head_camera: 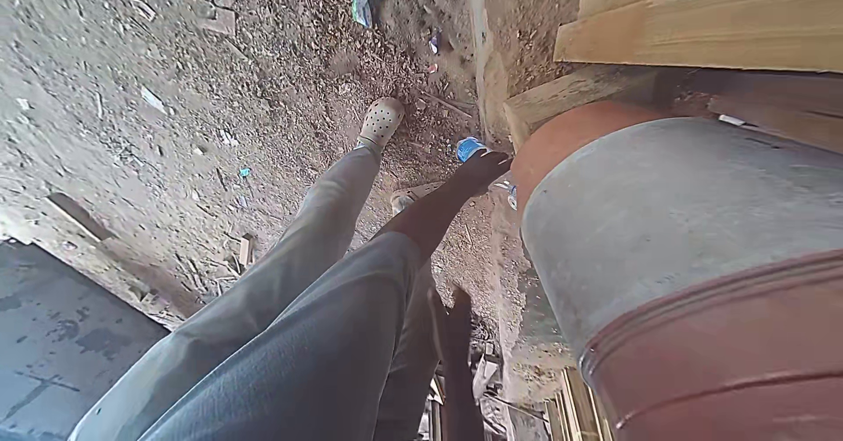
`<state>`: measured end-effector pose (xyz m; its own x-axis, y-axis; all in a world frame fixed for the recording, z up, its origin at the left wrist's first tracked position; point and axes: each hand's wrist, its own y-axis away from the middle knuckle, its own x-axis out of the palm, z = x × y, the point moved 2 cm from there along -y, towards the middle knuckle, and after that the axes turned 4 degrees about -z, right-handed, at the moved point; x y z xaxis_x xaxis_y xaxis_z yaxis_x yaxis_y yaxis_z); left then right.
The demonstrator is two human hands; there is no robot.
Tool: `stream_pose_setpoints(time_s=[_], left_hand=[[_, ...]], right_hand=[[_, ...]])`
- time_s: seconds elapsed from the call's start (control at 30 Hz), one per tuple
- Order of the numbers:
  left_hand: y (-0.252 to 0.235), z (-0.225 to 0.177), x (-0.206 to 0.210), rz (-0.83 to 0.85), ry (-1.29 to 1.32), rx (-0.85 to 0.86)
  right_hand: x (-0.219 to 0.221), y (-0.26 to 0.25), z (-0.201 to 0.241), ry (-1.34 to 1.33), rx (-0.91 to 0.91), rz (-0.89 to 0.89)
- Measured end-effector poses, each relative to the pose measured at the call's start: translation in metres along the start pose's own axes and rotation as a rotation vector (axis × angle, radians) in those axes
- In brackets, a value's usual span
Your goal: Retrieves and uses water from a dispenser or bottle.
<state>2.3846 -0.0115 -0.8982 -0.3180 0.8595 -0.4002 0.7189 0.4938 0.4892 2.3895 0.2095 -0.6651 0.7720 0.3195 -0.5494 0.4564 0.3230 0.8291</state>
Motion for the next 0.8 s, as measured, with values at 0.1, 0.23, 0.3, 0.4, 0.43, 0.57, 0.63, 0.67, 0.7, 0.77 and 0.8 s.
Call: stream_pose_setpoints(time_s=[0.1,0.23,0.3,0.4,0.43,0.57,0.63,0.67,0.7,0.77,0.8], left_hand=[[-0.001,-0.002,-0.008,-0.031,0.022,-0.016],[0.001,-0.008,0.002,-0.048,0.008,-0.047],[0.006,-0.004,0.004,-0.058,0.026,-0.069],[0.005,-0.008,0.001,-0.023,0.002,-0.093],[0.006,-0.01,0.001,-0.016,0.0,-0.106],[0.011,-0.014,0.005,-0.034,0.007,-0.117],[0.013,-0.012,0.003,-0.057,0.046,-0.132],[0.014,-0.012,0.001,-0.069,0.062,-0.137],[0.016,-0.013,0.0,-0.074,0.07,-0.137],[0.017,-0.014,0.0,-0.061,0.079,-0.131],[0.017,-0.014,-0.001,-0.062,0.079,-0.129]], right_hand=[[-0.013,0.028,0.047,0.206,0.405,0.364],[0.026,0.011,-0.024,0.306,0.308,0.089],[0.034,0.003,-0.031,0.34,0.34,0.118],[0.031,-0.003,-0.034,0.385,0.345,0.16],[0.031,-0.002,-0.032,0.409,0.344,0.178],[0.036,0.0,-0.029,0.502,0.32,0.216],[0.041,0.001,-0.03,0.502,0.276,0.216],[0.042,0.001,-0.029,0.51,0.253,0.218],[0.042,0.003,-0.029,0.521,0.239,0.225],[0.039,0.003,-0.029,0.52,0.236,0.23],[0.038,0.002,-0.029,0.515,0.234,0.231]])
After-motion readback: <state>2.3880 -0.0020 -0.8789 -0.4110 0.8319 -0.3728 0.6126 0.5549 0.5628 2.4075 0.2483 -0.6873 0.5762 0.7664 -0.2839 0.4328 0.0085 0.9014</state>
